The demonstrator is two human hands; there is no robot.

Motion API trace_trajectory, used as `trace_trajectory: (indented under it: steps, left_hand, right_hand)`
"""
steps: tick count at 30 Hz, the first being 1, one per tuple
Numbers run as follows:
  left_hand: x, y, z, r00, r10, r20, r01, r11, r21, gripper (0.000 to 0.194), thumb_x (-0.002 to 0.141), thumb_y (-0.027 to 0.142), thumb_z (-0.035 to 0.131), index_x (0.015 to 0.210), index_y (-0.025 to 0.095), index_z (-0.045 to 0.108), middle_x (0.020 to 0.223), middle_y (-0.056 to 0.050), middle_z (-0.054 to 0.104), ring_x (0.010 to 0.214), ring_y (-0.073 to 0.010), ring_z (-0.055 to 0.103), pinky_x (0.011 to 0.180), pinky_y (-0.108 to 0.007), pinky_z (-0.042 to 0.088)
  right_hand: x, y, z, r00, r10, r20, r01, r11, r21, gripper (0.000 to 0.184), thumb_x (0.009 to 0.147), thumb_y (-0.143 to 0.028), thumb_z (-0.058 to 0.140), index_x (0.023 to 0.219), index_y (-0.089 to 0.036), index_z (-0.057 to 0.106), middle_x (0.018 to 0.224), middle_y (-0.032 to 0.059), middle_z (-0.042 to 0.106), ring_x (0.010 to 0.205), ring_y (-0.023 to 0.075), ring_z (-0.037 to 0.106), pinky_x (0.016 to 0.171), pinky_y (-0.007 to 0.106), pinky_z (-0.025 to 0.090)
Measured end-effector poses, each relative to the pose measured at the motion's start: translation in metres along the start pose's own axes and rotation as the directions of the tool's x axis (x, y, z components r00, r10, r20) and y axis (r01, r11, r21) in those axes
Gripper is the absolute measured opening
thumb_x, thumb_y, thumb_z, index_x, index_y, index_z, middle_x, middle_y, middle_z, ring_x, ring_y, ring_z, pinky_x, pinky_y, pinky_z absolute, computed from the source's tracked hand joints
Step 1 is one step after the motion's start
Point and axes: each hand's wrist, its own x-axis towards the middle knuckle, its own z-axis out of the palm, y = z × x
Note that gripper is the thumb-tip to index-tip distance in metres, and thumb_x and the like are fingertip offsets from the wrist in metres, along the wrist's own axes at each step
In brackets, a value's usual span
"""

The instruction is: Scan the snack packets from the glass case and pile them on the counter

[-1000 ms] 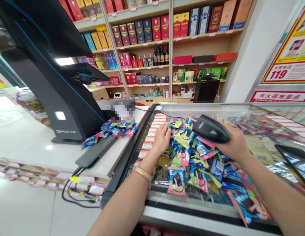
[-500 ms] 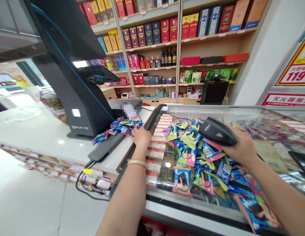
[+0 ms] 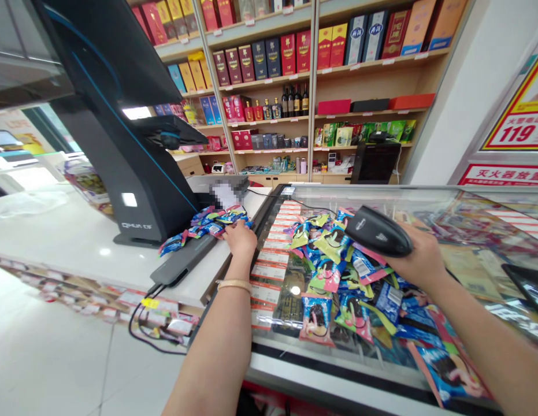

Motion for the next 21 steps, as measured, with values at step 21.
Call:
trace_trajectory:
  steps: [21]
  left_hand:
    - [-0.060,0.054,0.027,0.919,0.335,0.209,-0.065,0.651,-0.756,0.039,0.076,0.024,0.077,0.114,0.018,0.076,0.098,-0.004,0.079,0.065,-0.0140,0.068,0.064,-0.025,0.058]
  right_hand:
    - [0.005,-0.013,-0.002,0.998,-0.058,0.006,0.058,0.996,-0.068,0.015,0.082,-0.036,0.069,0.090,-0.024,0.071,0.079,0.0066,0.074,0.073,0.0250,0.072,0.065,0.035,0.056]
